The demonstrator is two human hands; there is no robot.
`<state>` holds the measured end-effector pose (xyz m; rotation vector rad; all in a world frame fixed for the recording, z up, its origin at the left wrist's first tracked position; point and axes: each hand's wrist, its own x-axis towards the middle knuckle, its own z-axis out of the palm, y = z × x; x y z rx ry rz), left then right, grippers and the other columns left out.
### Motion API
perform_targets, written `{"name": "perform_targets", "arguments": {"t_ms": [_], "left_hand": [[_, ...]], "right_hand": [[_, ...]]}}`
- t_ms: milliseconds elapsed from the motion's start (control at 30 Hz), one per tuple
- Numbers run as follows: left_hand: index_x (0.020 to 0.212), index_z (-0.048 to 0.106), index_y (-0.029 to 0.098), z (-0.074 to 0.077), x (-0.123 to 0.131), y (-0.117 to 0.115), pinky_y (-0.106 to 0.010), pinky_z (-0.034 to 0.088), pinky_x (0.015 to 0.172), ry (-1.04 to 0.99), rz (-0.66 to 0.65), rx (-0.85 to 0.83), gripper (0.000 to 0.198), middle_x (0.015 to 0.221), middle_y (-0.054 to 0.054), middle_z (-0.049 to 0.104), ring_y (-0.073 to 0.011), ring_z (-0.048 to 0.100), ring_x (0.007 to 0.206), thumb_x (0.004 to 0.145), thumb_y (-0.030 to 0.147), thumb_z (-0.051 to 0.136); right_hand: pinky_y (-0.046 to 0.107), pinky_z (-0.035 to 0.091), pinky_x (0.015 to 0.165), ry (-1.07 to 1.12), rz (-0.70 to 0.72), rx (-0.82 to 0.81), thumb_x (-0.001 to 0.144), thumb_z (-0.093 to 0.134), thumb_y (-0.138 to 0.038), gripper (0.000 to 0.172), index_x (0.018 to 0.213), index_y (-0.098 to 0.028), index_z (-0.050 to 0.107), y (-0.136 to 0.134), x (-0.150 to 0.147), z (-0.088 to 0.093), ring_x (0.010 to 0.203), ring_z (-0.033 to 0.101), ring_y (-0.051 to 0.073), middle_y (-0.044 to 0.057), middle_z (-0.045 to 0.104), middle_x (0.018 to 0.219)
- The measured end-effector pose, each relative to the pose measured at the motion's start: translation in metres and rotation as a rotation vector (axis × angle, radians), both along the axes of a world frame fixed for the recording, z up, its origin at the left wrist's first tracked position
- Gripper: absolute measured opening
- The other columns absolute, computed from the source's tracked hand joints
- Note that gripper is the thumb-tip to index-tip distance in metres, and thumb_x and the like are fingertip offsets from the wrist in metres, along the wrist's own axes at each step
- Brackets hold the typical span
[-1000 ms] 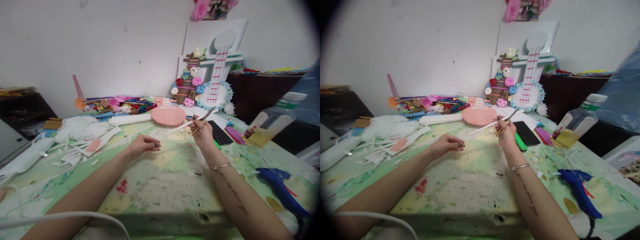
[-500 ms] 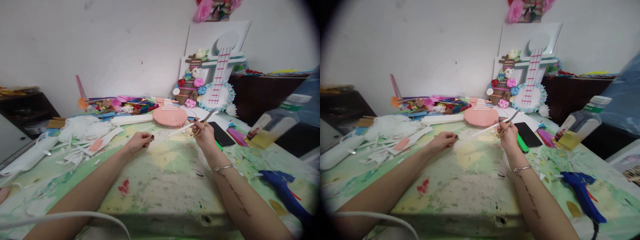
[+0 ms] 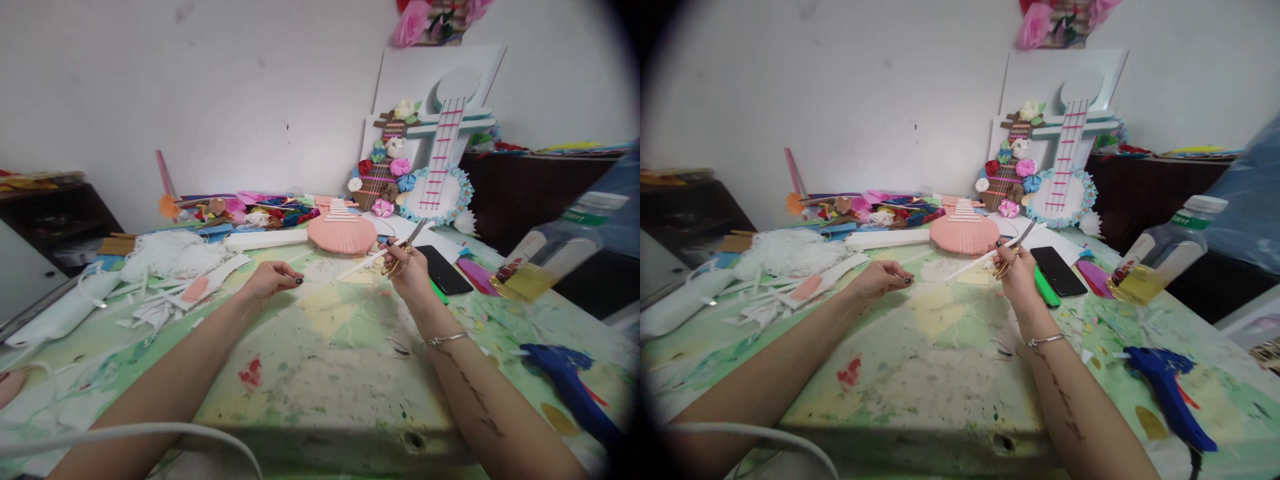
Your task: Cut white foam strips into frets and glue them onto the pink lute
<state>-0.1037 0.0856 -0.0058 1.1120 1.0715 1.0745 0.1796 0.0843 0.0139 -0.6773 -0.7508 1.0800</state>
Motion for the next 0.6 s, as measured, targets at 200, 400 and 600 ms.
{"name": "perform_targets", "arguments": {"t_ms": [200,400,600], "left_hand": [[0.065,0.049,0.016,0.005,-0.003,-0.002,-0.017,0.040,0.048,0.062,0.007,0.067,0.045,0.060,-0.002,0.067,-0.0099,0.059,0.053,0.039,0.018,0.085],[0.083,0.061,0.014,0.003,-0.008,0.004,-0.025,0.048,0.056,0.307,0.026,0.155,0.036,0.074,-0.010,0.071,-0.0154,0.065,0.059,0.065,0.044,0.069],[0.055,0.060,0.016,0.010,-0.023,0.012,-0.040,0.046,0.076,0.803,0.268,0.418,0.040,0.054,-0.008,0.064,-0.0269,0.065,0.072,0.079,0.046,0.048]], "right_hand": [[0.013,0.040,0.037,-0.013,-0.009,-0.006,0.057,0.073,-0.012,0.021,0.074,-0.013,0.062,0.000,0.000,0.000,0.042,0.050,0.004,0.002,0.068,0.062],[0.013,0.041,0.038,-0.019,-0.022,-0.014,0.055,0.074,-0.013,0.021,0.073,-0.013,0.063,0.003,0.002,-0.002,0.043,0.050,0.003,0.002,0.067,0.063],[0.013,0.041,0.039,-0.015,-0.027,-0.018,0.055,0.074,-0.013,0.022,0.075,-0.013,0.064,0.004,0.005,-0.003,0.044,0.051,0.004,0.001,0.066,0.064]]}}
